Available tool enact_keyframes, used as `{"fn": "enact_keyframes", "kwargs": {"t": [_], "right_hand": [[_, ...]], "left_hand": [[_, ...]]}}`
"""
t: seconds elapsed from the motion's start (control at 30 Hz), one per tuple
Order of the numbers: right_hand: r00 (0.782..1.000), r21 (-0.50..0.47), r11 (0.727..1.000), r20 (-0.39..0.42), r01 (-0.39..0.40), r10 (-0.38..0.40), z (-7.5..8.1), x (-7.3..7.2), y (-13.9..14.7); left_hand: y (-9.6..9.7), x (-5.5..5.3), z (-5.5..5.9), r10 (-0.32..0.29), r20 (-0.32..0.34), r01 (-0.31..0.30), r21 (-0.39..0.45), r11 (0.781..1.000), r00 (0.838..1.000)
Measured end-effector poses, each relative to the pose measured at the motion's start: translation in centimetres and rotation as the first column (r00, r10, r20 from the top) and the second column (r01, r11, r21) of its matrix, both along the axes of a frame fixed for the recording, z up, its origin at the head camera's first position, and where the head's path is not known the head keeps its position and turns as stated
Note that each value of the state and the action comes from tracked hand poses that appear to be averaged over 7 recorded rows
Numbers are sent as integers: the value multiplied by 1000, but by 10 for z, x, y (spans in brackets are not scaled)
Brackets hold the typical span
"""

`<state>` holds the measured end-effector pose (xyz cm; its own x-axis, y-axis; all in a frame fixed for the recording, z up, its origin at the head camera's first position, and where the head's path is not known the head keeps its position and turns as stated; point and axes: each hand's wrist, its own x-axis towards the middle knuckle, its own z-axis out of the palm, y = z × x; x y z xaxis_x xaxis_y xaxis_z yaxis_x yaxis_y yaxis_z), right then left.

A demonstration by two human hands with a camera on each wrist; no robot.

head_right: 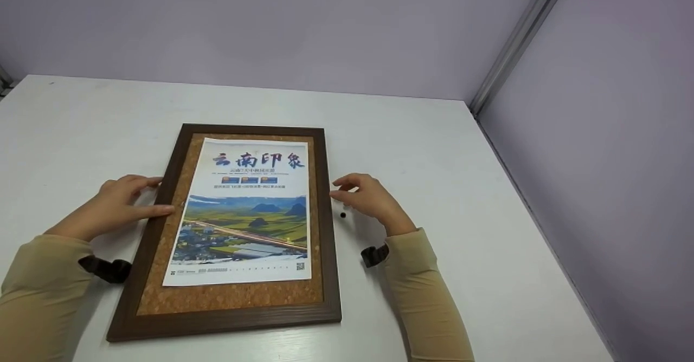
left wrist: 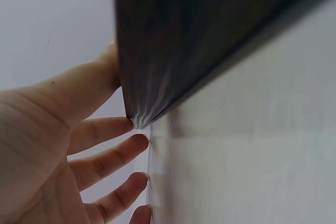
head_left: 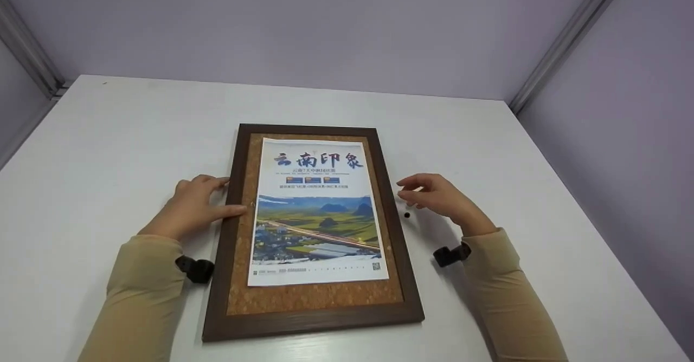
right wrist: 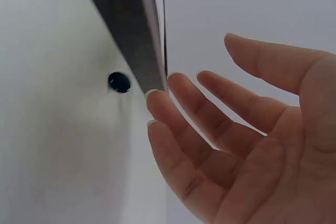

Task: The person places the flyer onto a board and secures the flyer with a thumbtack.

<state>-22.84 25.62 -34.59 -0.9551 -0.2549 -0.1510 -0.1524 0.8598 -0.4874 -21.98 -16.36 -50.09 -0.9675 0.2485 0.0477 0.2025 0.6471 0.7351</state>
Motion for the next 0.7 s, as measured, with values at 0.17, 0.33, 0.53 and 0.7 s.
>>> {"fn": "enact_keyframes", "kwargs": {"t": [0.17, 0.33, 0.53, 0.7], "right_hand": [[998, 58, 998, 55, 29, -32, -4, -3, 4], [993, 84, 995, 106, 50, -59, -6, -5, 8], [992, 156, 987, 110, 41, -58, -6, -5, 8], [993, 236, 971, 100, 42, -67, -6, -4, 6]], "left_hand": [[-1, 0, 1, -3, 1, 3, 10, 1000, 1000], [-2, -1, 1, -5, 7, 5, 12, 1000, 1000], [-1, 0, 0, -3, 4, 3, 8, 1000, 1000], [-1, 0, 0, -1, 8, 1, 9, 1000, 1000]]}}
